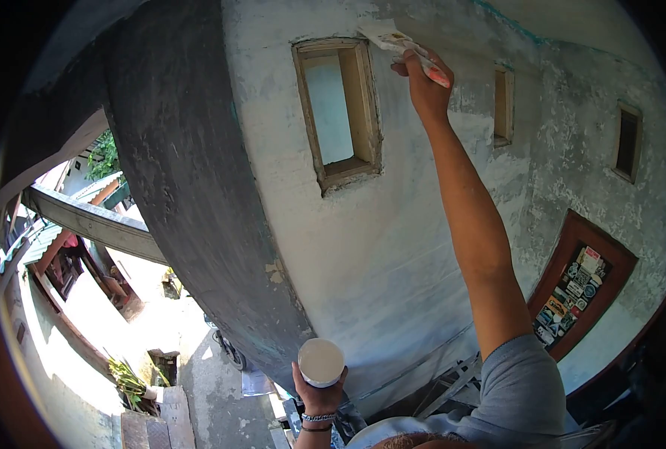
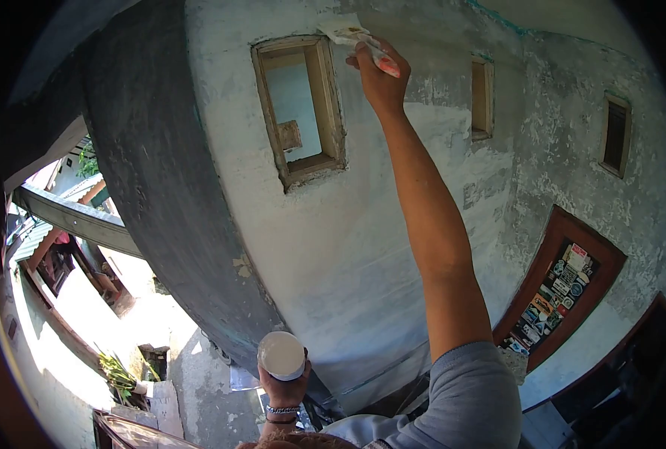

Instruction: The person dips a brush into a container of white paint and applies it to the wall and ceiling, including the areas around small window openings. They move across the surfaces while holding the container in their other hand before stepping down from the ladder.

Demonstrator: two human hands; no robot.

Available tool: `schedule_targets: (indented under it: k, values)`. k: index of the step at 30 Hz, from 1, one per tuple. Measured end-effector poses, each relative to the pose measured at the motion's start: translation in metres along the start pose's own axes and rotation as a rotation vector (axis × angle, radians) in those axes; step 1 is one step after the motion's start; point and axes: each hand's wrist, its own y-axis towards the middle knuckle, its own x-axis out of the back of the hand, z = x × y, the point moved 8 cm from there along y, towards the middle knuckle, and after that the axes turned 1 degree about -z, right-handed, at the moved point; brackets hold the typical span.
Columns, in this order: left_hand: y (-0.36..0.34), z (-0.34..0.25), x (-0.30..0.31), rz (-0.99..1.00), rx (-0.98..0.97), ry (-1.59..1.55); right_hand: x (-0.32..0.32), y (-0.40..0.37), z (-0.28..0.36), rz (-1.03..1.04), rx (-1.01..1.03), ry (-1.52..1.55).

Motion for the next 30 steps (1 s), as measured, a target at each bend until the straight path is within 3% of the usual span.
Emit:
schedule_targets:
  k: [6, 9, 12, 15, 18, 24, 27, 30]
  values:
    - [0.001, -0.001, 0.011, -0.019, -0.008, -0.035, 0.014, 0.005, -0.013, 0.125, 0.106, -0.188]
    - [-0.001, -0.002, 0.007, -0.028, -0.010, -0.001, 0.009, 0.000, 0.005, 0.058, 0.160, -0.076]
    - [0.000, -0.002, 0.005, -0.042, -0.011, -0.016, -0.002, -0.003, -0.006, 0.183, 0.192, -0.330]
    - [-0.001, -0.001, 0.003, -0.024, -0.006, -0.046, 0.017, -0.003, -0.012, 0.071, -0.036, -0.106]
    - [-0.002, -0.003, 0.007, -0.001, -0.008, -0.039, 0.026, 0.013, 0.008, -0.114, -0.036, 0.011]
    - [-0.003, -0.009, 0.004, -0.061, -0.064, -0.021, -0.034, 0.112, 0.028, -0.071, 0.108, 0.094]
    - [0.004, -0.007, 0.011, -0.034, -0.067, -0.027, -0.053, 0.102, 0.020, 0.053, 0.037, -0.484]
    - [0.003, -0.002, 0.010, -0.069, -0.050, -0.008, -0.045, 0.071, -0.016, 0.042, -0.027, -0.103]
